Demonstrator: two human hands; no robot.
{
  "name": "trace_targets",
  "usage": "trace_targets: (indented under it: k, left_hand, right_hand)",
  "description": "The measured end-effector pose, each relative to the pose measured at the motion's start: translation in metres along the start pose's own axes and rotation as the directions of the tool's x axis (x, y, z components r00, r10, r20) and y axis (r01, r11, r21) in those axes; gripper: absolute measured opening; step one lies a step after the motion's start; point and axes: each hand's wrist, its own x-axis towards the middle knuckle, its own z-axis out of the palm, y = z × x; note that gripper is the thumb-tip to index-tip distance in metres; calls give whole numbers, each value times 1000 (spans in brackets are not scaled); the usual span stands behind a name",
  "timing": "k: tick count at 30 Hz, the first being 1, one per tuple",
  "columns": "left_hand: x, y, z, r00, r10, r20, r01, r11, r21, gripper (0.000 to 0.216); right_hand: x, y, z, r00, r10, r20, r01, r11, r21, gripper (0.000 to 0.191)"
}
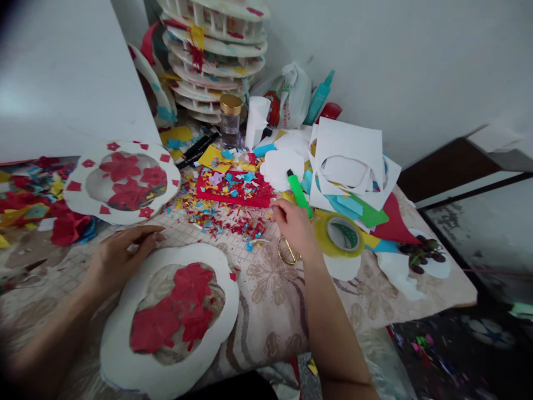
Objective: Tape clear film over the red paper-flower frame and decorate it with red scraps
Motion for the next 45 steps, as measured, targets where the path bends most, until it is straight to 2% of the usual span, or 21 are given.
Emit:
trace_targets:
  k: [8,13,16,21,26,34,41,45]
  left_hand:
    - [0,0,-1,1000,22,-1,-22,1000,17,28]
    - [0,1,-1,1000,12,16,-12,1000,2,28]
    - [1,2,0,1000,28,4,-28,1000,14,28]
    - [1,5,-1,1000,22,17,-22,1000,7,30]
    - [1,6,-2,1000,17,13,-17,1000,-6,30]
    - [1,5,-1,1000,15,7,-15,1000,24,29]
    - [2,4,-1,1000,10,10,-11,1000,26,28]
    - [2,6,-1,1000,7,21,-8,1000,13,29]
  right_hand:
    - [3,14,-3,968,27,-248,-15,999,51,19]
    - [6,19,3,954,38,-298,-39,999,2,16]
    - [10,19,12,967,-13,-254,2,999,-41,12]
    - [18,16,28,982,-180,-62,169,974,-149,19]
    - [28,19,30,981,-196,-14,183,937,-297,21]
    - [48,23,24,985,-167,-51,157,973,-167,17]
    - [41,30,20,989,-148,20,149,987,-59,21]
    - [39,33,18,976,-211,57,216,968,-124,22]
